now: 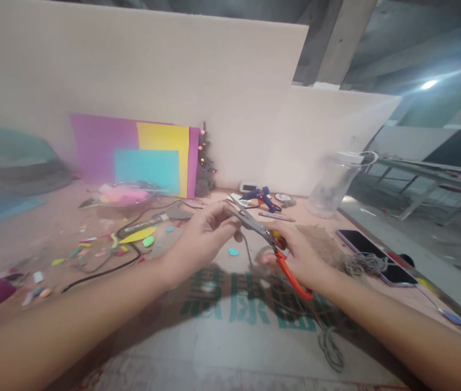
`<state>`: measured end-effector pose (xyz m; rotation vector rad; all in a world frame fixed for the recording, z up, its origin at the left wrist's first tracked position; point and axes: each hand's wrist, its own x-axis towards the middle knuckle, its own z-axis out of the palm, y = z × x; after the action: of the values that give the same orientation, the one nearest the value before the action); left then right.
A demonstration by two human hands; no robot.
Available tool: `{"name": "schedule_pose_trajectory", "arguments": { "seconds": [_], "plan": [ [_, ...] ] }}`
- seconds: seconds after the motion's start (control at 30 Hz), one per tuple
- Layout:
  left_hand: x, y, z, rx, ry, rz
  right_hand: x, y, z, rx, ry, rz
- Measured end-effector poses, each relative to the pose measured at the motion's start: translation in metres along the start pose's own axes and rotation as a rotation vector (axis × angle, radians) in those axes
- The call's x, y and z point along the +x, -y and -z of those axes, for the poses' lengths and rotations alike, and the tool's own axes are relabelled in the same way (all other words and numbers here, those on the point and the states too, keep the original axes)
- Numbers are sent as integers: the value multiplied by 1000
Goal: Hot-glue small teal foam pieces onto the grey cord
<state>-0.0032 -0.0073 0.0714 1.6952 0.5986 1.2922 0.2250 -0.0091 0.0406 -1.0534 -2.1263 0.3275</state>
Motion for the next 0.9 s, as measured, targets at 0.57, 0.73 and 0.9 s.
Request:
{"name": "schedule_pose_trajectory", "arguments": {
  "seconds": [0.57,0.73,0.9],
  "plan": [
    [-3,-3,0,27,6,25,-1,5,1,-28,-18,-11],
    [-5,-3,3,2,23,5,-1,4,3,-45,-66,45],
    [-5,-6,3,15,-13,6,-1,3,1,9,-28,-26]
  ]
}}
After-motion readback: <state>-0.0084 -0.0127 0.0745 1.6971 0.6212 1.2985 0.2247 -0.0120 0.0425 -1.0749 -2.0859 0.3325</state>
